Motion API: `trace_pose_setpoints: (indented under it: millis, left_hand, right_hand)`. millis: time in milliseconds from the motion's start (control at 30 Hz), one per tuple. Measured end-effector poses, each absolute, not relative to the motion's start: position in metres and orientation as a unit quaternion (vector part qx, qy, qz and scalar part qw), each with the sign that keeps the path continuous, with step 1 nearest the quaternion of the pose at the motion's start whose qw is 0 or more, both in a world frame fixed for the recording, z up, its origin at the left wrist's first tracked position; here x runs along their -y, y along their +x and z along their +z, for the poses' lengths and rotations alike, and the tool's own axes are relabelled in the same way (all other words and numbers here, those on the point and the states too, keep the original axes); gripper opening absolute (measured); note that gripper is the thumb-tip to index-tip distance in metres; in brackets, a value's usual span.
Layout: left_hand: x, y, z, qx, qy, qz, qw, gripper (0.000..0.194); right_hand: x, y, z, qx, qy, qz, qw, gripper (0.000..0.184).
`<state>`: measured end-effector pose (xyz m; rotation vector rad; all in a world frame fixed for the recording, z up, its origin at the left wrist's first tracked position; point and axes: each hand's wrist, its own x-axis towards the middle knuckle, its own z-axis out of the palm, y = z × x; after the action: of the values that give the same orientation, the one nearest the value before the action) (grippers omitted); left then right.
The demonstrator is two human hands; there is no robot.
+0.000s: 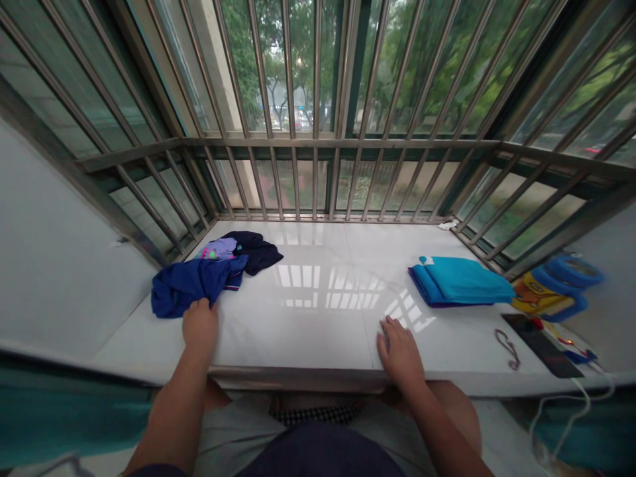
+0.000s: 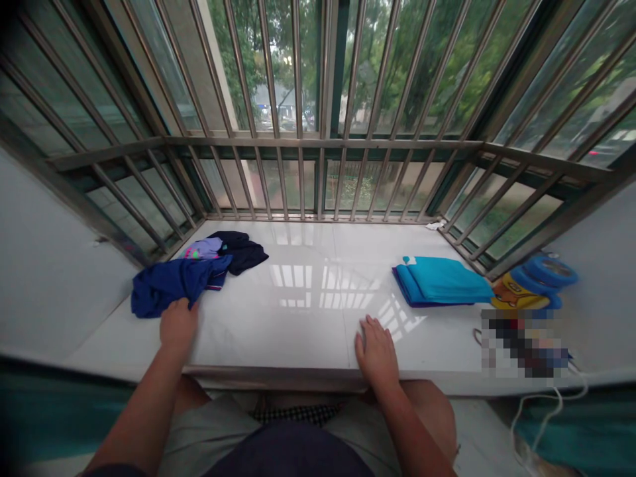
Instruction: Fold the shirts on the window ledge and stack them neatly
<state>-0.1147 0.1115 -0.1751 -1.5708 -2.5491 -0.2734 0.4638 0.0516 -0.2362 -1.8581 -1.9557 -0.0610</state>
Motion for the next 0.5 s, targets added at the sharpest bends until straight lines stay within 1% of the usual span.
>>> trace_pose_setpoints:
  millis: [67,133,233,333,400,433,467,500]
  left_hand:
    - [-0.089,-0.085,-0.183,0.813,-0.565,-0.129,0.062,0.038]
    - [-0.065,-0.048,-0.189,0.770,-0.607,-0.195,0.024,0.040]
    - [-0.031,0.013,-0.184,0.690,-0.659,-0.281,-0.105,0.037]
    - [-0.004,0.064,-0.157,0.587,-0.703,-0.284,-0.284,0.030]
    - [0.007,0.083,-0.127,0.507,-0.737,-0.244,-0.375,0.032]
    - [0.009,0.087,-0.111,0.476,-0.748,-0.231,-0.400,0.034]
    - [0.010,0.089,-0.095,0.456,-0.754,-0.225,-0.417,0.035]
    - [0.008,0.088,-0.080,0.451,-0.751,-0.229,-0.424,0.036]
  right_hand:
    - [-0.052,0.461,-0.235,0.701,-0.676,-0.017,0.226,0.045]
    - [-0.050,0.453,-0.231,0.709,-0.662,-0.001,0.243,0.043]
    - [-0.040,0.423,-0.219,0.762,-0.581,0.058,0.279,0.045]
    - [-0.028,0.382,-0.202,0.807,-0.493,0.128,0.298,0.067]
    - [-0.026,0.360,-0.188,0.808,-0.474,0.161,0.311,0.081]
    - [-0.027,0.353,-0.180,0.803,-0.472,0.178,0.317,0.081]
    - [-0.030,0.349,-0.171,0.795,-0.475,0.197,0.321,0.075]
    - [-0.033,0.349,-0.161,0.785,-0.480,0.219,0.323,0.064]
